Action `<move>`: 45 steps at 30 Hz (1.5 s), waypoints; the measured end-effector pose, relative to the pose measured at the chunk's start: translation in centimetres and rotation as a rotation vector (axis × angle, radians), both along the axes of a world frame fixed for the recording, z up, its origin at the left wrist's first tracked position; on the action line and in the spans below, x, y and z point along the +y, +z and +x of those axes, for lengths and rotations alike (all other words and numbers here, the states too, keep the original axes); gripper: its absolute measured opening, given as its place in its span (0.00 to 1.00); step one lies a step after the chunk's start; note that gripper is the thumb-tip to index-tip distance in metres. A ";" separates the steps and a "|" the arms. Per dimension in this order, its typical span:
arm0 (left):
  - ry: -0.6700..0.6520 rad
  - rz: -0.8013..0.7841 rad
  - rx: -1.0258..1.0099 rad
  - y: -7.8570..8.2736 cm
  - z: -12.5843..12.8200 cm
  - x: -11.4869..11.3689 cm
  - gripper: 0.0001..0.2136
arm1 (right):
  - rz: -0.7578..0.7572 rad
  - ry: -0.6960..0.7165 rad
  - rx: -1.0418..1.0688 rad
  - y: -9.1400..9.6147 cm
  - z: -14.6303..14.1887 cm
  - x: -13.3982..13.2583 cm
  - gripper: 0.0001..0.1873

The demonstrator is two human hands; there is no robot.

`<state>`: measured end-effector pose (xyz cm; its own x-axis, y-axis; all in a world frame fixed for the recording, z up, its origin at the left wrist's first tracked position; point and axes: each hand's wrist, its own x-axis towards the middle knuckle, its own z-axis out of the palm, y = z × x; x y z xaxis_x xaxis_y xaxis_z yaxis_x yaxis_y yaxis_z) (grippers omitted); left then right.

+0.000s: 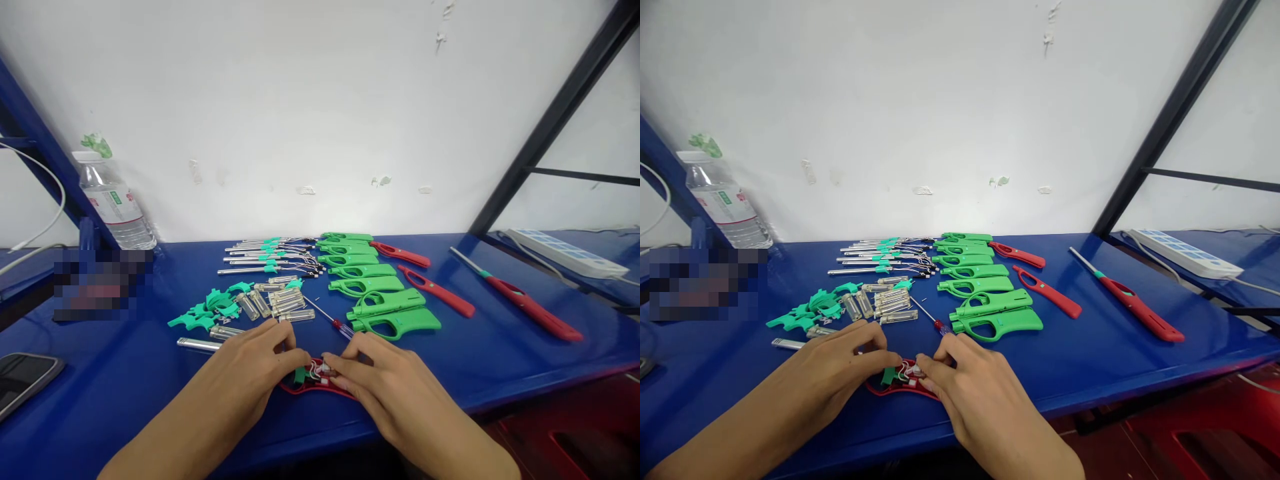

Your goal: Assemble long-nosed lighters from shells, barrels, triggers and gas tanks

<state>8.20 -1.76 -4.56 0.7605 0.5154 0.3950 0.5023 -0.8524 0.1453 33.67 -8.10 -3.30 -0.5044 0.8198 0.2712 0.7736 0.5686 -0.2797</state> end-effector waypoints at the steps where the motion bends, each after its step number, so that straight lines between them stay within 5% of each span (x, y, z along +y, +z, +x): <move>1: 0.000 -0.008 0.003 0.0 0.0 0.0 0.21 | -0.003 0.000 0.003 0.0 0.0 0.0 0.13; 25: 0.011 -0.099 -0.007 0.9 -0.2 0.3 0.22 | 0.012 -0.002 0.003 0.2 0.0 0.0 0.15; 37: 0.055 0.127 0.215 2.1 0.9 -1.5 0.14 | -0.002 -0.027 0.021 -0.5 0.0 0.0 0.16; 45: 0.088 -0.037 0.232 2.2 0.4 -2.1 0.23 | -0.053 -0.041 0.045 -0.2 -0.1 0.0 0.08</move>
<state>8.56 -3.83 -2.37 0.7801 0.5945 0.1950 0.5978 -0.8002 0.0479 33.53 -8.10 -3.47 -0.4588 0.8530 0.2489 0.7817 0.5207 -0.3432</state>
